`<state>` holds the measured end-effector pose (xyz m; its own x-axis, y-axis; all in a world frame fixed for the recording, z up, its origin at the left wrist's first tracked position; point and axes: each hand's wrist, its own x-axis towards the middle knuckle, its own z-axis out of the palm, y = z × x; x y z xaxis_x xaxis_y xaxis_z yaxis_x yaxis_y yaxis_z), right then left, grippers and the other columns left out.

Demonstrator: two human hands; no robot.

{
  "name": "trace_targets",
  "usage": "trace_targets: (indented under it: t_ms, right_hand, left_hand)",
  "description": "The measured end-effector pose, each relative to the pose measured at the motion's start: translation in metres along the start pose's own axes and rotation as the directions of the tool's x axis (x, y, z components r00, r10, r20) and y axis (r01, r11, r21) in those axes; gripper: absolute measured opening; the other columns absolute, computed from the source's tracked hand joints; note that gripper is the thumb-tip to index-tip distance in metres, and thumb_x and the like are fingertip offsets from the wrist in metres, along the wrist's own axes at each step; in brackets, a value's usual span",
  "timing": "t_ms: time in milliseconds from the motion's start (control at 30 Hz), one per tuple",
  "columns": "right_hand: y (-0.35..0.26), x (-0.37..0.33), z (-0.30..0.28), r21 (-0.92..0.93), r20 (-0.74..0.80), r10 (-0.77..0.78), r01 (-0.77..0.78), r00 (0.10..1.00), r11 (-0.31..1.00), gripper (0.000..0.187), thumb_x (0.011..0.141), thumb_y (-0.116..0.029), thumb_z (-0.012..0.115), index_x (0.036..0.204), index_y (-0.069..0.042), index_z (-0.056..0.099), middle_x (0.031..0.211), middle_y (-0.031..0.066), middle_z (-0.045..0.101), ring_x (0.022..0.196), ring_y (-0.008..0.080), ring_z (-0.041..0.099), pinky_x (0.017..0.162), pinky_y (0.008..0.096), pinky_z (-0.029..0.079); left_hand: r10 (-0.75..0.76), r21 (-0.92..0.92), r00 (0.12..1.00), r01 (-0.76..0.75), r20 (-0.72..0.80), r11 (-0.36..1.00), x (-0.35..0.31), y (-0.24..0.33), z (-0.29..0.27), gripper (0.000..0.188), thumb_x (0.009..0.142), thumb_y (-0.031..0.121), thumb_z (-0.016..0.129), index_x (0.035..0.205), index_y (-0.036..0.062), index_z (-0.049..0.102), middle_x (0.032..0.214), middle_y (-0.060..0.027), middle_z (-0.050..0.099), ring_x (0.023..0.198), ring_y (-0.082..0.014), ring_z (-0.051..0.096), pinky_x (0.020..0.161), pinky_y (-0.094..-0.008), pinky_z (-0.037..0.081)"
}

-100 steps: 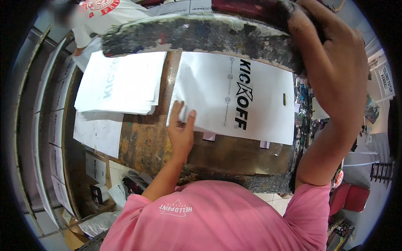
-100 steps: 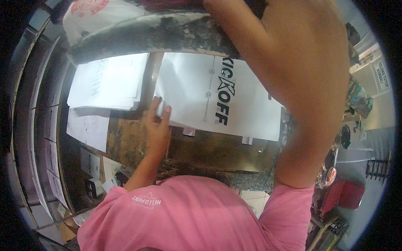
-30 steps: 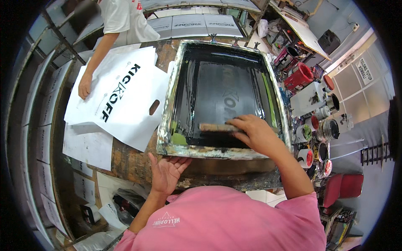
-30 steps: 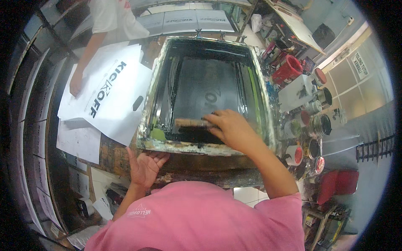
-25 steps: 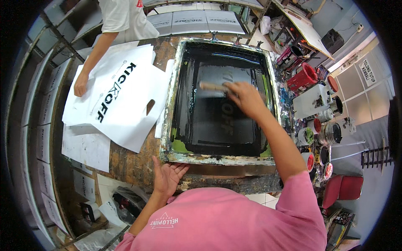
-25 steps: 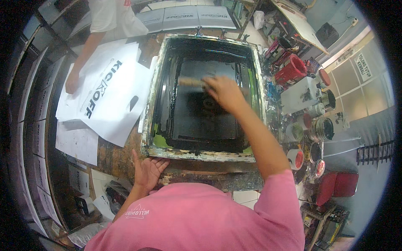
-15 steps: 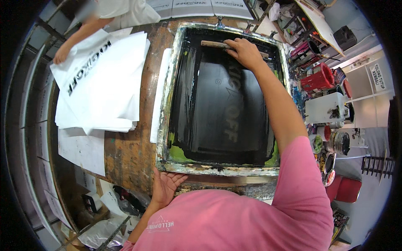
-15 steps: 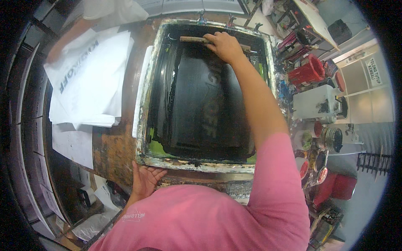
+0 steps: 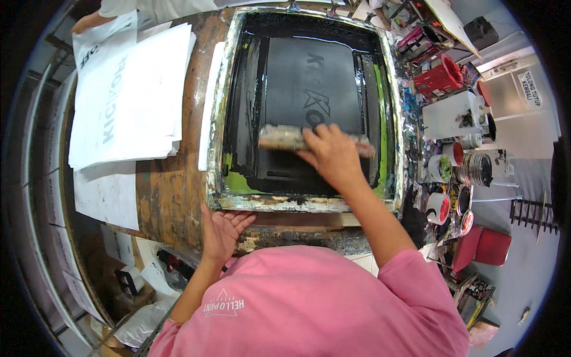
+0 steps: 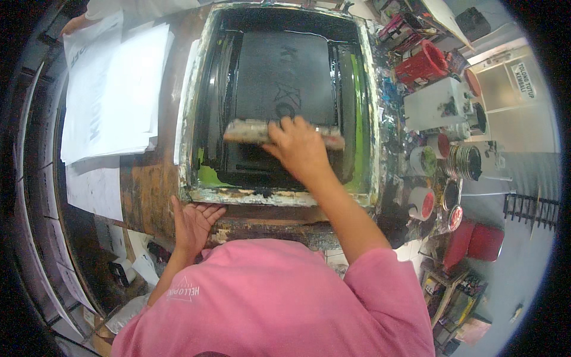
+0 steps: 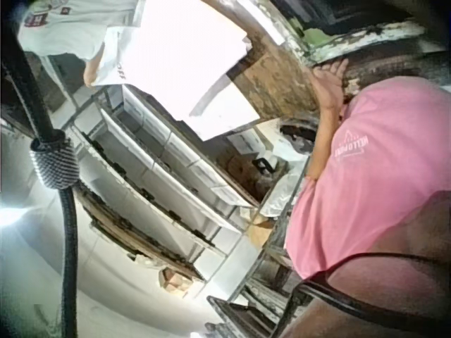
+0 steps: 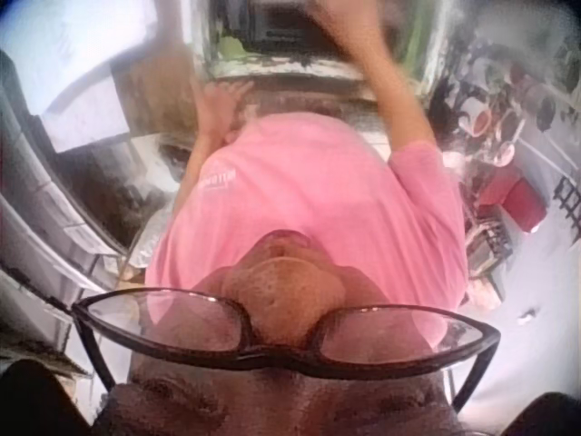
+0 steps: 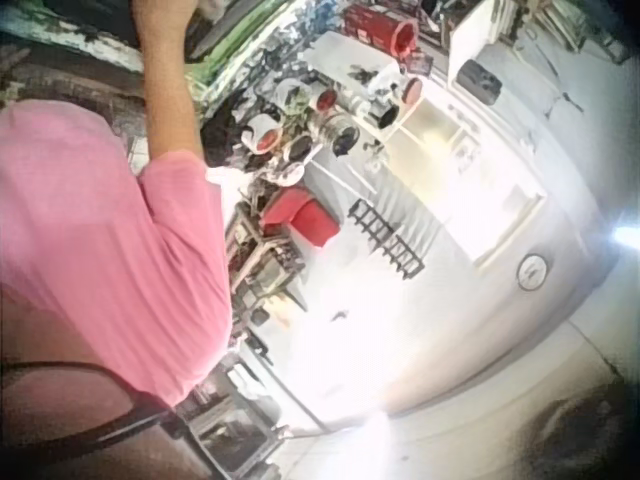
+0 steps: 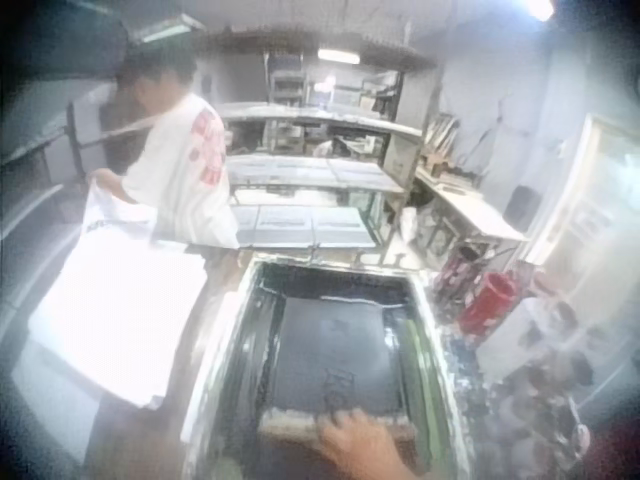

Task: The person performs screen printing on plastic bags by placing a bag on a work surface and applying black ink through a screen using a squeegee.

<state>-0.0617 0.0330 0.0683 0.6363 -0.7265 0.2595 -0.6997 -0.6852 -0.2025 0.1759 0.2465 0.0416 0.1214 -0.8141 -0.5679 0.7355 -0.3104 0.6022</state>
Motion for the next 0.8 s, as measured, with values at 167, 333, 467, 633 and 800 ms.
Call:
trace_targets:
  t_ms: [167, 333, 467, 633, 800]
  right_hand:
    - [-0.051, -0.064, -0.026, 0.058, 0.105, 0.008, -0.014, 0.994, 0.998, 0.037, 0.079, -0.032, 0.080, 0.104, -0.008, 0.065, 0.089, 0.0083, 0.058, 0.088, 0.0282, 0.061, 0.069, 0.0403, 0.054]
    - [-0.052, -0.051, -0.043, -0.002, 0.137, 0.049, -0.049, 0.989, 0.999, 0.035, 0.086, -0.038, 0.073, 0.094, -0.006, 0.060, 0.094, 0.0132, 0.060, 0.093, 0.0317, 0.064, 0.067, 0.0429, 0.056]
    - [-0.072, -0.062, -0.080, -0.020, 0.006, 0.029, -0.029, 1.000, 0.999, 0.032, 0.087, -0.034, 0.072, 0.097, -0.007, 0.059, 0.097, 0.0136, 0.059, 0.096, 0.0309, 0.061, 0.085, 0.0526, 0.051]
    - [-0.092, -0.024, -0.142, -0.196, -0.304, 0.003, -0.066, 0.953, 0.978, 0.032, 0.084, -0.039, 0.071, 0.099, -0.011, 0.063, 0.092, 0.0086, 0.059, 0.096, 0.0271, 0.060, 0.095, 0.0590, 0.036]
    - [-0.070, 0.047, -0.210, -0.278, -0.433, -0.069, -0.060, 0.899, 0.959, 0.035, 0.087, -0.041, 0.064, 0.099, -0.008, 0.066, 0.084, 0.0142, 0.065, 0.085, 0.0308, 0.065, 0.087, 0.0525, 0.040]
  left_hand:
    - [0.027, -0.041, 1.000, -0.026, 0.014, 0.999, 0.002, -0.002, 0.001, 0.105, 0.094, 0.081, 0.034, 0.139, -0.0133, 0.035, 0.132, -0.0294, 0.053, 0.126, -0.0393, 0.056, 0.109, -0.0532, 0.046]
    - [0.062, -0.041, 0.998, -0.063, -0.030, 0.997, 0.000, -0.002, 0.011, 0.109, 0.091, 0.084, 0.034, 0.141, -0.0132, 0.031, 0.132, -0.0300, 0.051, 0.125, -0.0393, 0.056, 0.110, -0.0517, 0.045]
    - [0.182, 0.002, 0.981, -0.182, 0.070, 0.983, -0.019, 0.010, 0.023, 0.103, 0.093, 0.082, 0.033, 0.141, -0.0098, 0.034, 0.130, -0.0300, 0.055, 0.129, -0.0397, 0.054, 0.111, -0.0509, 0.045]
    - [0.433, -0.256, 0.776, -0.351, 0.458, 0.901, -0.039, 0.055, 0.048, 0.095, 0.097, 0.076, 0.034, 0.144, -0.0066, 0.040, 0.140, -0.0308, 0.051, 0.137, -0.0431, 0.046, 0.115, -0.0544, 0.039]
    - [0.534, 0.593, 0.612, -0.770, 0.584, 0.234, 0.011, 0.075, 0.079, 0.087, 0.100, 0.068, 0.040, 0.157, 0.0031, 0.030, 0.157, -0.0312, 0.033, 0.147, -0.0513, 0.026, 0.119, -0.0645, 0.018]
